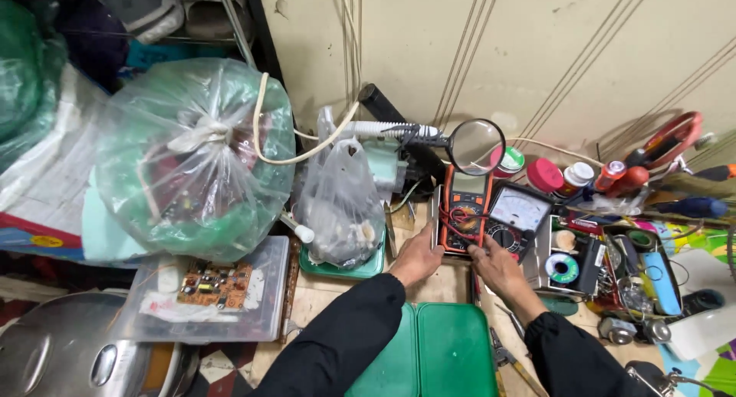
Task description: Disassembling a flashlight casing and removing internal components like the reflector and bulb.
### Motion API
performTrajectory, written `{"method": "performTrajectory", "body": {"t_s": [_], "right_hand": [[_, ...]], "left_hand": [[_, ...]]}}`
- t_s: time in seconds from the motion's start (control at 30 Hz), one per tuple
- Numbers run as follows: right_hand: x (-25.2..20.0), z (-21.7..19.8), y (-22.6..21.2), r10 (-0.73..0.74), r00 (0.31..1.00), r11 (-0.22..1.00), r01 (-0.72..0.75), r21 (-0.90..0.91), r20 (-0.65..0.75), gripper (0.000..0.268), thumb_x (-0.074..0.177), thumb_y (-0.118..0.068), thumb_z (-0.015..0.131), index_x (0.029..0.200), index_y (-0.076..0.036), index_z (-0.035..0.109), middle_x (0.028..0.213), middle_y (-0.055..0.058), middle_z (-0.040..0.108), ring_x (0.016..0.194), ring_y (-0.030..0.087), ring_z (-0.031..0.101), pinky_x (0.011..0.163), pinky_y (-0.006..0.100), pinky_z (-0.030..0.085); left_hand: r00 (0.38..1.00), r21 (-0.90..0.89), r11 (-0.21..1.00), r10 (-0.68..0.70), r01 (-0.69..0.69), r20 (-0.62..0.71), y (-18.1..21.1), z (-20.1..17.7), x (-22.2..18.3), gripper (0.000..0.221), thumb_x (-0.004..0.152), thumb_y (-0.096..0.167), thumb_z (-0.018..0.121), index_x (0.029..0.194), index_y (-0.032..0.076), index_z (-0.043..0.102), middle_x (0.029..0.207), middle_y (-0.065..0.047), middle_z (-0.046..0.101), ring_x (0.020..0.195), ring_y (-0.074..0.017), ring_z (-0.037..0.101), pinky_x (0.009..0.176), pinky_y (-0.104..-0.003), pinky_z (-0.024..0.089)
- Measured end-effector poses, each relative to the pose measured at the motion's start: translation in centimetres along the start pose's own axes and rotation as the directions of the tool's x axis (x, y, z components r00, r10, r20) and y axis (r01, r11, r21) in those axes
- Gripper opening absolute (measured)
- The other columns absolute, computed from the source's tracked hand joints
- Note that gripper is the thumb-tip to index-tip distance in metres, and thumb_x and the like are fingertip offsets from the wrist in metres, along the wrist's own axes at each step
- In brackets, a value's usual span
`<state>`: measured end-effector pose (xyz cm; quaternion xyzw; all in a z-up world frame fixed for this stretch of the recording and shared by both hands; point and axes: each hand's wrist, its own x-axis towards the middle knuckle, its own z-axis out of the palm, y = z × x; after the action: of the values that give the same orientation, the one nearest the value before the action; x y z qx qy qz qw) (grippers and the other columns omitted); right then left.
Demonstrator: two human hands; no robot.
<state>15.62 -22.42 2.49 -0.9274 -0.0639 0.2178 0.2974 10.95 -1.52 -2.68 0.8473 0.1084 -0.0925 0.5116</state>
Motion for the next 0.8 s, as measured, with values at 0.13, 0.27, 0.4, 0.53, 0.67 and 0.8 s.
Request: {"method": "performTrajectory", "body": {"t_s": [0.13,0.27,0.4,0.53,0.67,0.8], "right_hand": [[1.2,-0.2,3.0,-0.021,0.999,0.984,0.027,-0.178,0.034,0.091,0.106,-0.066,0.048,0.174,-0.006,0.038,0.15,0.037,0.067,0.148,0.052,0.058,0.127,0.063,0.042],[-5.6,-4.7,-1.6,-0.044,0.994,0.96,0.069,-0.27,0.096,0.087,0.104,-0.059,0.06,0.176,-0.015,0.04,0.156,0.034,0.065,0.15,0.052,0.056,0.129,0.062,0.041],[-16.7,-8.8,-9.1,-0.16,0.984,0.96,0.174,-0.22,0.081,0.072,0.101,-0.051,0.059,0.163,-0.015,0.054,0.159,0.012,0.066,0.138,0.034,0.072,0.114,0.046,0.059],[-22.5,-9.7,-11.7,-0.188,0.982,0.978,0.185,-0.1,-0.019,0.064,0.099,-0.044,0.063,0.157,-0.017,0.063,0.149,0.01,0.075,0.119,0.033,0.08,0.097,0.047,0.066],[-21.9,-8.3,-8.8,-0.233,0.972,0.955,0.227,-0.19,-0.011,0.063,0.099,-0.043,0.064,0.155,-0.014,0.065,0.14,0.011,0.08,0.108,0.034,0.083,0.094,0.046,0.066],[-19.7,-8.0,-5.8,-0.239,0.971,0.921,0.233,-0.311,0.02,0.063,0.1,-0.047,0.064,0.155,-0.017,0.063,0.143,0.013,0.077,0.12,0.039,0.081,0.104,0.05,0.064]], "left_hand": [[0.962,0.174,0.967,0.215,-0.186,-0.165,1.4,-3.9,-8.1,0.064,0.102,0.035,0.062,0.161,0.011,0.058,0.143,-0.029,0.071,0.135,-0.047,0.067,0.114,-0.059,0.053],[0.869,0.105,0.962,0.271,-0.251,-0.413,1.2,-7.7,-17.9,0.04,0.106,0.018,0.062,0.142,0.008,0.076,0.129,-0.025,0.079,0.124,-0.0464,0.073,0.107,-0.056,0.057],[0.811,0.026,0.998,0.06,-0.056,-0.581,-5.2,-7.0,-20.8,0.045,0.1,0.018,0.069,0.145,0.014,0.066,0.138,-0.006,0.072,0.1,-0.0244,0.076,0.09,-0.038,0.06],[0.739,0.009,0.999,-0.024,0.041,-0.673,-7.8,-7.8,-20.0,0.072,0.098,0.02,0.072,0.161,0.002,0.044,0.142,-0.021,0.064,0.123,-0.0337,0.067,0.1,-0.045,0.058],[0.741,-0.173,0.983,-0.155,0.053,-0.653,-8.8,-9.1,-14.6,0.106,0.092,0.025,0.084,0.173,-0.004,0.021,0.153,-0.026,0.052,0.128,-0.0339,0.066,0.1,-0.041,0.063],[0.872,0.001,0.982,-0.166,0.188,-0.46,-3.3,-11.2,-16.5,0.11,0.096,0.041,0.075,0.173,-0.009,0.015,0.17,-0.031,0.04,0.15,-0.0434,0.052,0.123,-0.048,0.045]]}}
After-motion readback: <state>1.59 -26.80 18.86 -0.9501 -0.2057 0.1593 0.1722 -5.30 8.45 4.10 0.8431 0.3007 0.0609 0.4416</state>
